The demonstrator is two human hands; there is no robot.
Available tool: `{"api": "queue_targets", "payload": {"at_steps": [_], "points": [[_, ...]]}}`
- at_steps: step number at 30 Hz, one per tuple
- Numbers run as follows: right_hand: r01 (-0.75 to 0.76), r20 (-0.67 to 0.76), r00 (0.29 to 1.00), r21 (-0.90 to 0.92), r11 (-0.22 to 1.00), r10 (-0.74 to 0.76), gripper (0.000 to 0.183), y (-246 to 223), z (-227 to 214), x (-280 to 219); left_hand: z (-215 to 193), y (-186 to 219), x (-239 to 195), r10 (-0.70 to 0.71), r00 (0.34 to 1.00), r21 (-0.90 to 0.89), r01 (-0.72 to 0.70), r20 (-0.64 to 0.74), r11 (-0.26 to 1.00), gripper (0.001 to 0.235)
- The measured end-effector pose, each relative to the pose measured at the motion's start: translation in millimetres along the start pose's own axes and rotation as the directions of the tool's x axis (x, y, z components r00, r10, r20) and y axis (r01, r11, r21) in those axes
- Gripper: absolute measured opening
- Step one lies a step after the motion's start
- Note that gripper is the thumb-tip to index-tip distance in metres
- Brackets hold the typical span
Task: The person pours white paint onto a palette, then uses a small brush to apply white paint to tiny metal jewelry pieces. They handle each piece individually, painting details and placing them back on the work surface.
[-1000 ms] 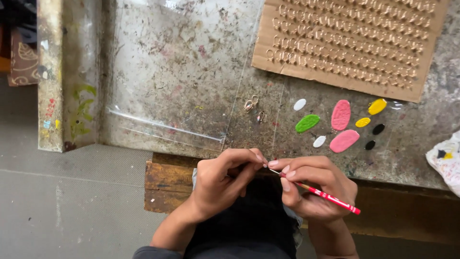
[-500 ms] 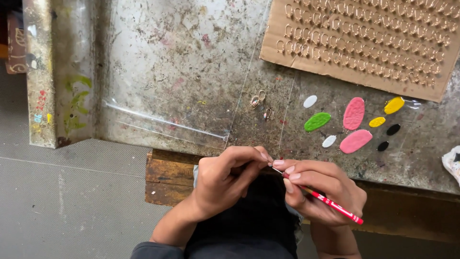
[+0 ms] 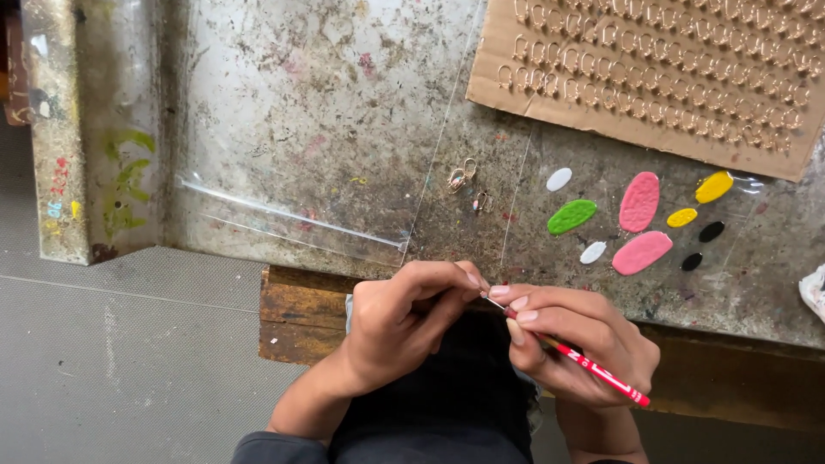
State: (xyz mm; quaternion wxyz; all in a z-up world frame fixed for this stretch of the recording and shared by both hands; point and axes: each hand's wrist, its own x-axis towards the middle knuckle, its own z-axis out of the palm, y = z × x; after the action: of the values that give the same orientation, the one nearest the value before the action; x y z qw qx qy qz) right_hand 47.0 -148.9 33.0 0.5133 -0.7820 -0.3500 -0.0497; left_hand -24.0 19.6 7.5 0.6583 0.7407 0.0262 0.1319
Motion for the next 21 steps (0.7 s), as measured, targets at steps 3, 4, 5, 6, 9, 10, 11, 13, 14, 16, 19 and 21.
{"api": "queue_targets", "payload": {"at_steps": [3, 4, 5, 6, 9, 10, 11, 13, 14, 16, 19, 21], "points": [[-0.009, -0.009, 1.000, -0.002, 1.000, 0.009, 0.007, 0.0, 0.7, -0.6, 0.1, 0.2, 1.1, 0.009, 1.000, -0.016, -0.009, 0.002, 1.000, 0.014], [-0.008, -0.014, 1.000, -0.001, 1.000, 0.008, 0.007, 0.3, 1.0, -1.1, 0.2, 0.2, 1.2, 0.010, 1.000, -0.008, -0.010, 0.000, 1.000, 0.014], [-0.008, -0.019, 1.000, -0.001, 1.000, 0.008, 0.007, 0.6, 1.3, -1.7, 0.4, 0.3, 1.0, 0.010, 1.000, 0.001, -0.010, -0.002, 1.000, 0.013], [-0.008, -0.018, 1.000, -0.001, 1.000, 0.008, 0.007, 0.9, 1.2, -1.3, 0.5, -0.1, 0.7, 0.009, 1.000, 0.001, -0.009, -0.003, 1.000, 0.013], [0.011, -0.013, 1.000, -0.014, 1.000, -0.011, 0.007, 0.2, 1.5, 0.2, 0.1, -0.6, 0.1, 0.004, 1.000, 0.010, -0.004, -0.005, 1.000, 0.014], [-0.004, -0.017, 1.000, -0.020, 1.000, 0.003, 0.007, -1.1, 1.9, 0.7, -0.2, -0.5, 0.3, 0.008, 1.000, 0.013, -0.008, -0.002, 1.000, 0.014], [-0.019, -0.022, 1.000, -0.026, 0.999, 0.018, 0.007, -2.6, 2.3, 1.2, -0.5, -0.2, 0.4, 0.011, 1.000, 0.016, -0.011, 0.001, 1.000, 0.014], [-0.017, -0.022, 1.000, -0.027, 0.999, 0.016, 0.007, -2.2, 2.3, 1.3, -0.2, -0.2, 0.3, 0.006, 1.000, 0.016, -0.006, 0.002, 1.000, 0.014], [-0.014, -0.023, 1.000, -0.029, 0.999, 0.014, 0.007, -2.0, 2.5, 1.4, -0.1, -0.3, 0.2, 0.001, 1.000, 0.016, -0.002, 0.003, 1.000, 0.014], [-0.004, -0.020, 1.000, -0.017, 1.000, 0.004, 0.007, -0.9, 2.3, 1.7, -0.2, -0.5, 0.1, 0.003, 1.000, 0.015, -0.003, 0.002, 1.000, 0.013], [0.011, -0.014, 1.000, -0.003, 1.000, -0.011, 0.006, 1.2, 1.4, 0.5, 0.0, -0.9, -0.2, 0.004, 1.000, 0.022, -0.004, 0.001, 1.000, 0.012], [0.018, -0.009, 1.000, 0.001, 1.000, -0.018, 0.006, 1.7, 1.1, -0.7, 0.3, -1.6, -0.8, 0.004, 1.000, 0.030, -0.004, -0.003, 1.000, 0.012]]}}
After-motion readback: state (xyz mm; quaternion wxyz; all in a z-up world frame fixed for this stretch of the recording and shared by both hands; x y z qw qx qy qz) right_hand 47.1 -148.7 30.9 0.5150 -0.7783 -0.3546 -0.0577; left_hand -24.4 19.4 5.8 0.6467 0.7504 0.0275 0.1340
